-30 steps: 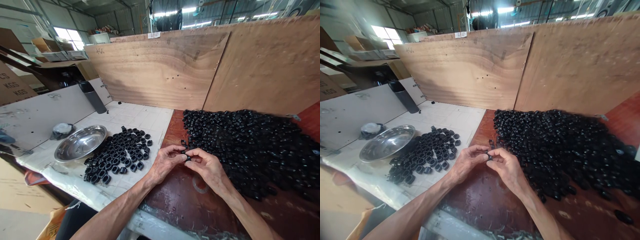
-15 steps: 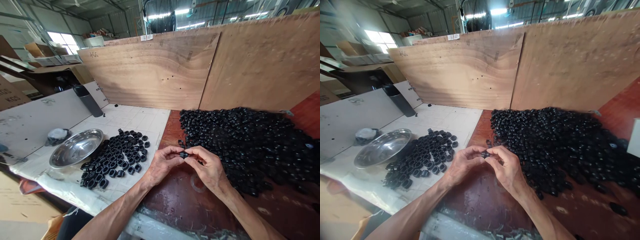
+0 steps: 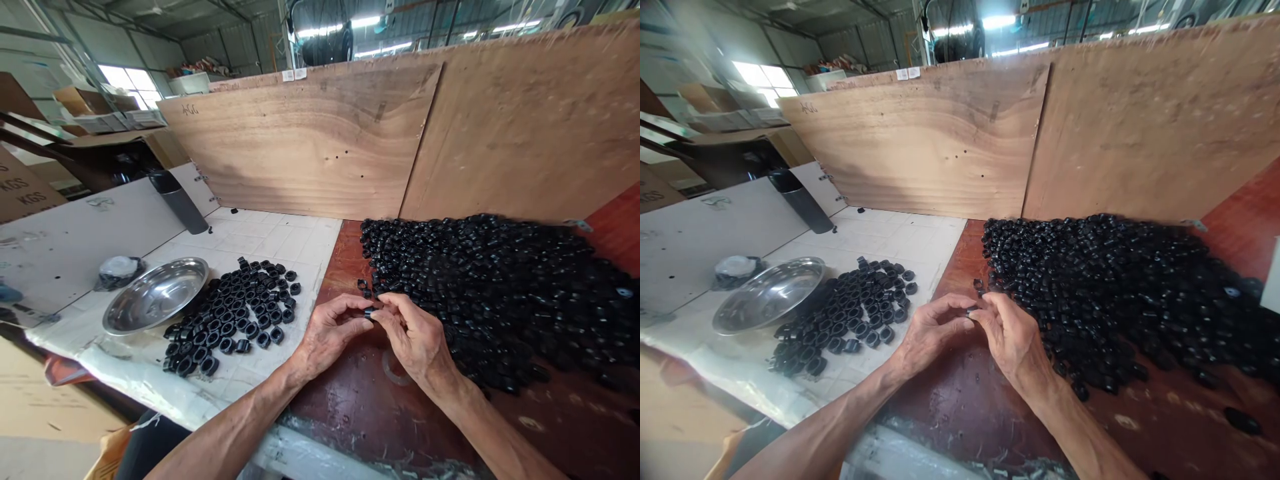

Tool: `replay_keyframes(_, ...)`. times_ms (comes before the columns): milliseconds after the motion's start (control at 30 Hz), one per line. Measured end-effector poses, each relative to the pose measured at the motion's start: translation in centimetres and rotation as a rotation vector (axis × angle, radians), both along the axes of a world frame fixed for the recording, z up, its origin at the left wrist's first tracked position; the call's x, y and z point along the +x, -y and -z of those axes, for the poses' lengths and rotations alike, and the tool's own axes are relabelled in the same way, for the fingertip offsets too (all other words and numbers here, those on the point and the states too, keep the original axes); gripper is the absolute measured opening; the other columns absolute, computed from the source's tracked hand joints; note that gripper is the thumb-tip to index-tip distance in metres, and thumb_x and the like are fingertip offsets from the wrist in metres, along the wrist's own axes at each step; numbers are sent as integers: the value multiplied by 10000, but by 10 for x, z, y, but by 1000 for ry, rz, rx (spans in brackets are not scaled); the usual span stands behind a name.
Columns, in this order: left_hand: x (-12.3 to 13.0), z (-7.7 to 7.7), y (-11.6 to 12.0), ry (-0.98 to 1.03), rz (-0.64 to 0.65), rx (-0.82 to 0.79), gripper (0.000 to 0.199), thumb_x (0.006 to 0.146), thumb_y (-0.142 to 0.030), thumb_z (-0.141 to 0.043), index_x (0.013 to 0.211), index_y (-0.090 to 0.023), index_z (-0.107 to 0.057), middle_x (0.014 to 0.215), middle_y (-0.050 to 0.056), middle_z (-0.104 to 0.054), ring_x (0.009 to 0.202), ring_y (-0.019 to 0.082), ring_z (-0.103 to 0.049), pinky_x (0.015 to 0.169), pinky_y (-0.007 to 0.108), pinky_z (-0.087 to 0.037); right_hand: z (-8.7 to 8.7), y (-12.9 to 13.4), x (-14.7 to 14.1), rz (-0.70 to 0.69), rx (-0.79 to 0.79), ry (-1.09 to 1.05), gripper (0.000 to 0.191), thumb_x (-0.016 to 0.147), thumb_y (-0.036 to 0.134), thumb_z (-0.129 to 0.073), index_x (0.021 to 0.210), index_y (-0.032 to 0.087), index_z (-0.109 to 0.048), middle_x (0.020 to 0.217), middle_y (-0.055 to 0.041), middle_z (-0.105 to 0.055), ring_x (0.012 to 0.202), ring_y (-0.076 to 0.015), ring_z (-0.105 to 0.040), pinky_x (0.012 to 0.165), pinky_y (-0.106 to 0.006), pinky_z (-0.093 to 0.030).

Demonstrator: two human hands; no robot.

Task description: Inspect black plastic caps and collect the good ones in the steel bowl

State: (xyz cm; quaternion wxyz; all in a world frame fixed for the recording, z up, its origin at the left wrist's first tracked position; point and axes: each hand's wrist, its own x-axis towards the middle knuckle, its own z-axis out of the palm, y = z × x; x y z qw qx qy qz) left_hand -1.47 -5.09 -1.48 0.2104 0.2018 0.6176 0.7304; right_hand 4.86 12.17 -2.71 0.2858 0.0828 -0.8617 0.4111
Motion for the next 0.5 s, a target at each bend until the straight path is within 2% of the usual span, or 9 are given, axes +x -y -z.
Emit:
replay_keyframes(67,1,0,0,117,9,34,266,798,-225,-790,1040,-136,-724,1059,76,-707,938,158,-654,898,267,-513,-2,-1,1,-66,-2,8,173,997,200,-559,1160,160,-601,959,-30,-636,804,-95,-600,767,-207,-478)
replay_keyframes(133,0,0,0,147,3,49,278,798,-243,-790,1041,-128,-720,1054,86,-703,931,170,-656,893,287,-519,-4,-2,1,-132,27,20,202,994,163,-526,1180,162,-603,996,-47,-636,871,-116,-607,804,-229,-479)
replay_keyframes(200,0,0,1,90,-5,38,267,790,-232,-793,1028,-129,-730,1044,79,-701,937,167,-653,893,277,-517,-3,-3,0,-113,72,25,125,998,169,-524,1042,159,-640,875,-29,-630,767,-112,-589,727,-239,-458)
replay_keyframes(267,-1,0,1,28,-10,12,252,786,-214,-793,1021,-141,-740,1033,63,-705,935,154,-651,887,255,-512,-2,-4,0,-60,106,40,228,1013,205,-518,809,165,-611,683,10,-551,601,-94,-500,626,-253,-402)
replay_keyframes(300,-1,0,1,14,-10,5,247,788,-212,-791,1021,-147,-741,1039,60,-707,941,153,-652,893,253,-510,-1,-3,0,-38,94,54,243,1016,231,-525,797,165,-606,655,21,-529,570,-88,-475,608,-254,-390)
replay_keyframes(400,-2,2,1,31,-13,21,247,803,-235,-782,1028,-147,-732,1062,74,-707,969,175,-658,932,292,-506,-2,-2,1,-41,27,96,161,1001,280,-559,1051,153,-643,787,8,-601,667,-91,-546,681,-233,-431)
replay_keyframes(433,-2,2,0,46,-14,33,254,806,-245,-781,1032,-144,-726,1065,79,-706,971,179,-658,936,301,-505,-3,-1,2,-42,32,106,156,994,290,-569,1007,156,-647,770,10,-592,663,-92,-540,675,-235,-427)
replay_keyframes(500,-3,2,1,77,-14,45,268,805,-253,-783,1039,-140,-719,1041,80,-707,941,171,-657,913,294,-508,-5,-1,3,-34,64,124,281,984,305,-583,739,165,-583,645,26,-511,580,-86,-469,606,-250,-385)
